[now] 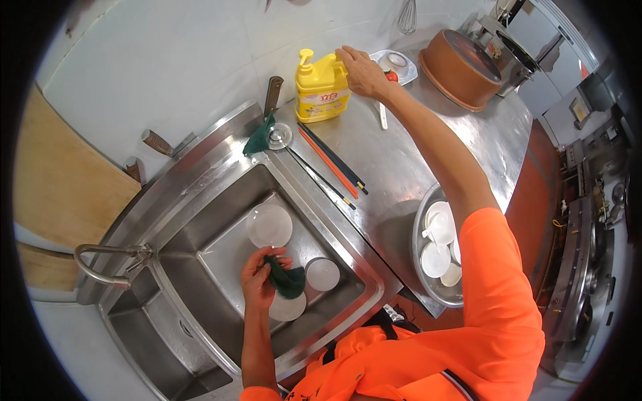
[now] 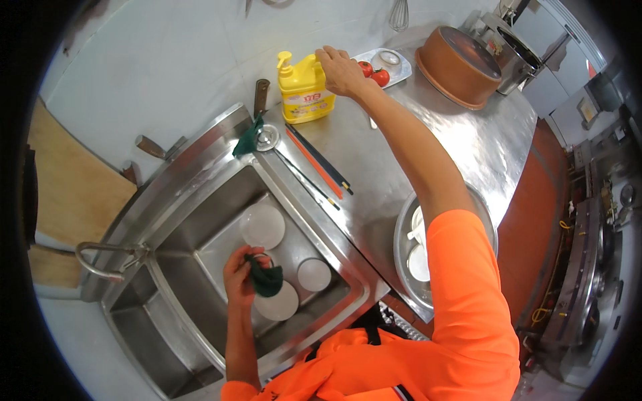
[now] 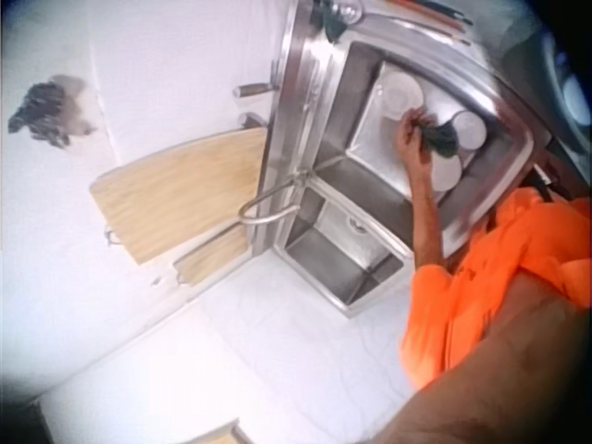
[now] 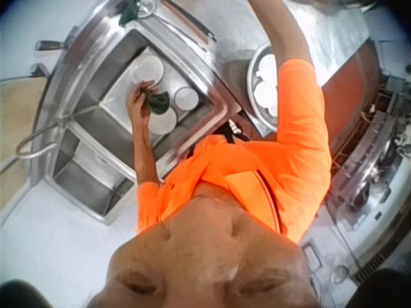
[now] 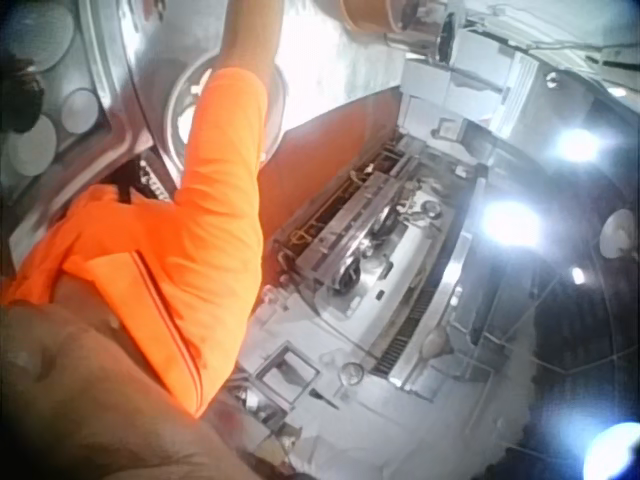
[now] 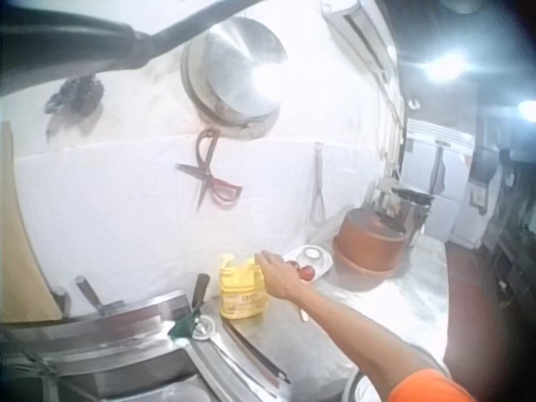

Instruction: The person retrieves a metal bowl and several white ceramic bowls from a storage cabinet. They place the bowls into a sink, apply dish soap to a sponge, and scrub each bowl individually. The cleaned bowls are then placed into a large metal basin on the counter.

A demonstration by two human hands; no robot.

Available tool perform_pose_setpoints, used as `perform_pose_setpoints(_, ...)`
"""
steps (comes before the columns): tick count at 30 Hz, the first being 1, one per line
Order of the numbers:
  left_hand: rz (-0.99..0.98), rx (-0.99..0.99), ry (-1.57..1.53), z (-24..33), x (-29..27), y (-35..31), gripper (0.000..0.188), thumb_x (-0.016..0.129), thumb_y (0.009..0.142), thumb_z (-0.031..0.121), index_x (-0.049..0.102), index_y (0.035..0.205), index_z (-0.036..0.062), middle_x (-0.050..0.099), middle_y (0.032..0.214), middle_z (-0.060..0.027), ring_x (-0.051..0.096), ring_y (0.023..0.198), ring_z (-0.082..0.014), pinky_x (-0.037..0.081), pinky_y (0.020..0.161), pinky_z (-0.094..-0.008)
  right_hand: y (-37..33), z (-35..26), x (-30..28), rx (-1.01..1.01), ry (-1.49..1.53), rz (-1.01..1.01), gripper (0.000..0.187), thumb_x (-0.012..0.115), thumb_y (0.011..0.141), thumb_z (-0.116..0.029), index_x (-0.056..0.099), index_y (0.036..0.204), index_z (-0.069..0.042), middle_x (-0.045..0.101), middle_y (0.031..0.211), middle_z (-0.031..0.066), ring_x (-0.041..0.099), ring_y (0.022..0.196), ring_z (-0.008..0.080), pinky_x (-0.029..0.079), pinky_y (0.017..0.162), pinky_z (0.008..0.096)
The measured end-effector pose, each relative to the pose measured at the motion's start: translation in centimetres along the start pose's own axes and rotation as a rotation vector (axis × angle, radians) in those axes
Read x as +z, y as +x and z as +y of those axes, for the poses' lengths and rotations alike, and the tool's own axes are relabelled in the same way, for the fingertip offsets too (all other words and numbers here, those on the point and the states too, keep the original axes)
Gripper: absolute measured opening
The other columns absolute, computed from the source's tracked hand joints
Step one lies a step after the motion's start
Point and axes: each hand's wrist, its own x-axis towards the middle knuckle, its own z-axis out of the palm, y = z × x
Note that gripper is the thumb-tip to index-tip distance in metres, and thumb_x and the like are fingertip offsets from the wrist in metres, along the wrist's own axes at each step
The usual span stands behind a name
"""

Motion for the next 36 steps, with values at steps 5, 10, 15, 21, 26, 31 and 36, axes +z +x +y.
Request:
perform_pose_setpoints(5, 0.201, -0.188, -0.419, -3.8, -1.7, 1.7, 0.04, 0.04, 0.086, -0.006, 0.048, 0.125, -0.0041, 0.049, 0.127, -0.0254, 0.058, 0.105, -0.0304, 0.049, 0.092, -0.0392, 1.6, -0.2, 0.1, 0.006, -0.187, -0.092, 0.027, 0.054, 0.074, -0.001, 0.052, 0.101, -0.002, 0.053, 0.102, 0.0155, 0.053, 0.098, 0.0345, 0.05, 0.077, 0.0439)
perform_pose_setpoints(10, 0.03, -0.164, -0.349, -1.8, 2.4, 4.4, 0.043, 0.047, 0.085, -0.006, 0.043, 0.128, -0.0023, 0.052, 0.119, -0.0272, 0.057, 0.106, -0.0338, 0.049, 0.091, -0.0409, 0.6, 0.9, -1.0, -0.09, -0.268, -0.147, 0.018, 0.057, 0.071, 0.001, 0.053, 0.088, -0.001, 0.053, 0.091, 0.0144, 0.056, 0.087, 0.0328, 0.052, 0.068, 0.0417)
perform_pose_setpoints(15, -0.199, 0.072, -0.489, 1.5, 6.5, 10.8, 0.054, 0.056, 0.086, 0.001, 0.036, 0.136, 0.011, 0.048, 0.129, -0.0122, 0.05, 0.117, -0.0302, 0.037, 0.096, -0.0664, -1.1, 1.2, -2.8, -0.046, -0.262, -0.2, 0.026, 0.057, 0.07, 0.001, 0.054, 0.095, -0.001, 0.053, 0.097, 0.0146, 0.055, 0.093, 0.0325, 0.051, 0.071, 0.0415)
perform_pose_setpoints(21, -0.136, 0.167, -0.375, 0.3, 8.1, 15.7, 0.047, 0.039, 0.09, -0.006, 0.036, 0.135, 0.0042, 0.043, 0.133, -0.0184, 0.046, 0.121, -0.0321, 0.038, 0.102, -0.055, -2.5, 0.7, -4.9, -0.07, -0.243, -0.061, 0.045, 0.055, 0.071, -0.002, 0.053, 0.115, -0.005, 0.05, 0.118, 0.0136, 0.047, 0.112, 0.0302, 0.044, 0.081, 0.0414)
perform_pose_setpoints(26, -0.147, 0.226, -0.237, 1.3, 9.6, 17.1, 0.047, 0.039, 0.09, -0.005, 0.034, 0.136, 0.0017, 0.043, 0.133, -0.0203, 0.046, 0.121, -0.0328, 0.038, 0.104, -0.0464, -5.4, -3.1, -4.7, 0.313, 0.581, -0.222, 0.037, 0.057, 0.086, -0.018, 0.052, 0.119, -0.003, 0.06, 0.107, 0.0112, 0.062, 0.089, 0.0257, 0.05, 0.072, 0.0344)
perform_pose_setpoints(31, -0.209, 0.229, -0.144, 1.7, 11.8, 17.2, 0.046, 0.042, 0.091, -0.001, 0.032, 0.136, -0.0014, 0.042, 0.133, -0.0199, 0.045, 0.123, -0.0319, 0.037, 0.105, -0.0434, -9.5, -10.5, -3.9, 0.766, 1.548, -0.829, 0.039, 0.054, 0.093, -0.028, 0.05, 0.118, 0.002, 0.064, 0.091, 0.013, 0.064, 0.075, 0.0176, 0.052, 0.06, 0.0253)
perform_pose_setpoints(36, -0.124, 0.277, -0.134, 1.1, 12.0, 17.0, 0.042, 0.044, 0.092, 0.004, 0.035, 0.133, -0.0017, 0.046, 0.13, -0.0188, 0.044, 0.123, -0.0299, 0.034, 0.106, -0.0416, -10.9, -10.9, -3.9, 0.744, 1.732, -0.727, 0.029, 0.06, 0.089, -0.015, 0.054, 0.111, 0.003, 0.065, 0.083, 0.0112, 0.063, 0.065, 0.0146, 0.052, 0.054, 0.0235)
